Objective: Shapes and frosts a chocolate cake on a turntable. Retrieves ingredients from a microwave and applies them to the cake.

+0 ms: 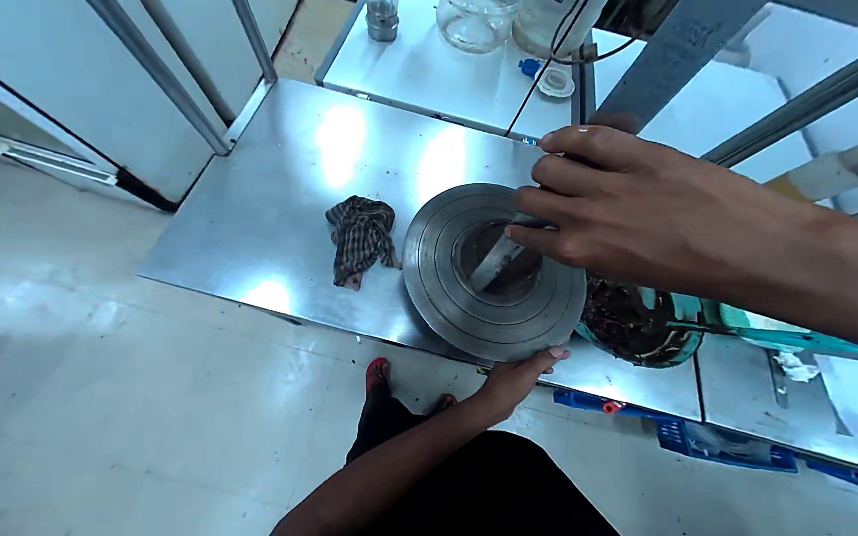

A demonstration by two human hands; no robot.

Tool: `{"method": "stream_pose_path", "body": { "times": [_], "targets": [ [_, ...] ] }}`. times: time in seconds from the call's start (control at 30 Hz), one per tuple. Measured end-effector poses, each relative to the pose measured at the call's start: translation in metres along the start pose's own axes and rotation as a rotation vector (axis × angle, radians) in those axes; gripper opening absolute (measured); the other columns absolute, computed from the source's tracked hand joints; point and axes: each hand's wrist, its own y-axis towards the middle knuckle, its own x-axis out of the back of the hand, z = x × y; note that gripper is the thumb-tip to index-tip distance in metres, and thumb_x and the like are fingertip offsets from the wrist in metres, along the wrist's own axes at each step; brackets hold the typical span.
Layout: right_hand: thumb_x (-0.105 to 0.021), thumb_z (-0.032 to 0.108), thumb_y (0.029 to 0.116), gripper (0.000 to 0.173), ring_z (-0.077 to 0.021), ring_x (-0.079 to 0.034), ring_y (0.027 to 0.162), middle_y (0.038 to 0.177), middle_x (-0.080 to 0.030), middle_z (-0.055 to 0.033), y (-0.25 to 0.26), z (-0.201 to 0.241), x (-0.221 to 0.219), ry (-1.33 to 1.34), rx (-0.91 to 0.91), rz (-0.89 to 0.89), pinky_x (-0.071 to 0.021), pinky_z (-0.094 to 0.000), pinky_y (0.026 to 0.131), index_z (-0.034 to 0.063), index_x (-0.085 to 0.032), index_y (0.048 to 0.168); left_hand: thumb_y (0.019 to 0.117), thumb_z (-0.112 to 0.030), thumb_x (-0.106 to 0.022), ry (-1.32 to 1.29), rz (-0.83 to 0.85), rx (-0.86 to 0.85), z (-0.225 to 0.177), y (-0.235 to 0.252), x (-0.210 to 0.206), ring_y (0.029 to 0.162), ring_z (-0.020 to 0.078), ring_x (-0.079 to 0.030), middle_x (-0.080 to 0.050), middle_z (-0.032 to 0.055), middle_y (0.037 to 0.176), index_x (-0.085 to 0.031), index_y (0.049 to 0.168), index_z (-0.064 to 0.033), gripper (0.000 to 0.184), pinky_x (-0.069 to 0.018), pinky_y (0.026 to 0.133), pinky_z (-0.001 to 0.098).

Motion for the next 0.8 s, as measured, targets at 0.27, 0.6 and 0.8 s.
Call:
{"method": "stream_pose_path", "body": {
  "times": [0.27, 0.6, 0.8],
  "targets": [
    [-0.044, -0.01, 0.0975, 0.029, -0.0347, -0.062, 0.102, 0.098, -0.065, -0.0168, -0.007, 0.003, 0.001, -0.042, 0.005, 0.028, -0.0379, -0.0503, 0.111, -0.0026, -0.068, 0.11, 0.0897, -0.001, -0.065, 0.317, -0.106, -0.098, -0.074, -0.042, 0.112, 0.087, 0.0062, -0.069, -0.073, -0.0003, 0.093, -0.069, 0.104, -0.0021, 0.015, -0.0575, 0.084, 0.0303],
    [-0.041, -0.009, 0.0978, 0.028, -0.0331, -0.062, 0.098, 0.096, -0.063, -0.0167, -0.017, 0.006, -0.001, -0.073, 0.024, 0.002, -0.0399, -0.0495, 0.107, -0.0035, -0.067, 0.107, 0.1054, -0.038, -0.051, -0.115, -0.395, -0.059, -0.053, -0.031, 0.078, 0.102, 0.0207, -0.069, -0.069, 0.0108, 0.118, -0.045, 0.142, -0.0077, 0.048, -0.0593, 0.087, 0.0408],
    [-0.043, -0.01, 0.0969, 0.029, -0.0332, -0.062, 0.096, 0.097, -0.063, -0.0167, -0.022, 0.005, -0.004, -0.049, 0.026, -0.007, -0.0408, -0.05, 0.105, -0.0034, -0.067, 0.112, 0.0996, -0.007, -0.06, 0.075, 0.089, 0.166, -0.047, -0.04, 0.068, 0.104, 0.0189, -0.071, -0.072, 0.0118, 0.119, -0.062, 0.125, 0.0044, 0.028, -0.0587, 0.091, 0.0353]
  ]
}}
